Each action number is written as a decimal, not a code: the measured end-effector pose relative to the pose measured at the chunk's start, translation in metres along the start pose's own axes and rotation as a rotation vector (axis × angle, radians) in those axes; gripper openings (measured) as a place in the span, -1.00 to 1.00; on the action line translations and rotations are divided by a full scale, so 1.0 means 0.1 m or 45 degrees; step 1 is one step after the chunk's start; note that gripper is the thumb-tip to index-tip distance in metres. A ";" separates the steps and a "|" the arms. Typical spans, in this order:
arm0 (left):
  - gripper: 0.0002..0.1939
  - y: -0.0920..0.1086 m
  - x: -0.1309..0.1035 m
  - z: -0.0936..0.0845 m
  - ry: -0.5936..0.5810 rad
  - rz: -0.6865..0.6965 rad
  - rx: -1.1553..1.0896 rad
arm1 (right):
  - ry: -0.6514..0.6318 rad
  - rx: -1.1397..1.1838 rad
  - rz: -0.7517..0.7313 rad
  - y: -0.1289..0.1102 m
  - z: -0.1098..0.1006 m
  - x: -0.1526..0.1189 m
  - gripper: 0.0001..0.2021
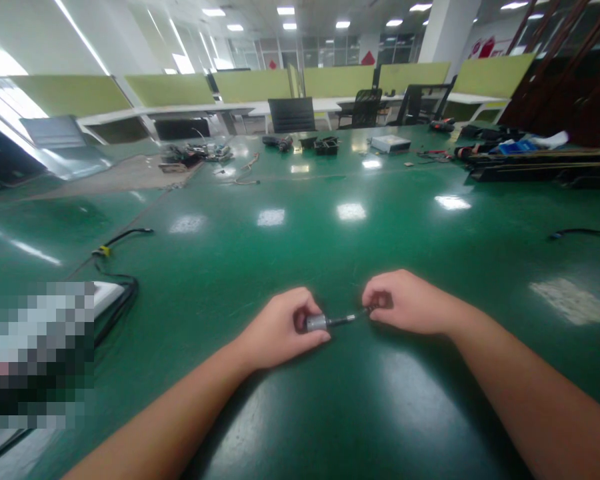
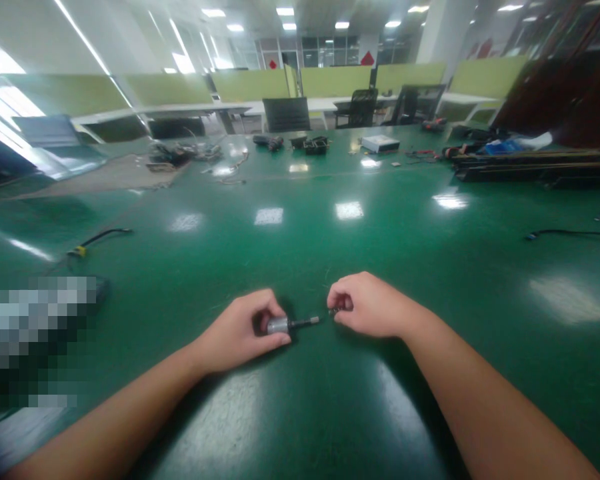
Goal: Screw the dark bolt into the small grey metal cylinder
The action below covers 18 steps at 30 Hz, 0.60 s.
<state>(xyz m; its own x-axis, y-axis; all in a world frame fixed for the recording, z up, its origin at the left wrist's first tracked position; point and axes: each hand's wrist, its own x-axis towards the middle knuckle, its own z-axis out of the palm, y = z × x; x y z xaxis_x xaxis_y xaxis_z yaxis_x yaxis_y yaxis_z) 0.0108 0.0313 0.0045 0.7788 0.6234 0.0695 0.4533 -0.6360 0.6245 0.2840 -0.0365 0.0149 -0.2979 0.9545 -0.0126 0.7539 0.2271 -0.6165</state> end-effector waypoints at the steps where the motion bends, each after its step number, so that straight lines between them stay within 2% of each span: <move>1: -0.73 0.00 0.00 0.00 0.000 -0.001 -0.005 | -0.010 0.019 0.018 0.02 -0.01 0.00 -0.86; 7: -0.73 0.01 0.01 0.00 0.011 0.017 0.006 | -0.038 0.118 0.021 0.00 0.05 0.02 -0.86; 14: -0.76 0.01 0.03 0.03 0.056 0.062 0.005 | 0.085 0.092 -0.217 -0.22 0.39 0.19 -0.90; 18: -0.74 -0.01 0.04 0.03 0.094 0.079 0.026 | 0.168 0.058 -0.254 -0.25 0.46 0.23 -0.90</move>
<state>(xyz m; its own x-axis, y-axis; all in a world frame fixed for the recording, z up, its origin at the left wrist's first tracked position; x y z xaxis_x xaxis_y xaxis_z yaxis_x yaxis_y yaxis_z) 0.0144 0.0327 0.0016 0.7718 0.6140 0.1655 0.4146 -0.6832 0.6012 0.2311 -0.0295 -0.0061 -0.3568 0.9092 0.2145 0.6595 0.4078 -0.6315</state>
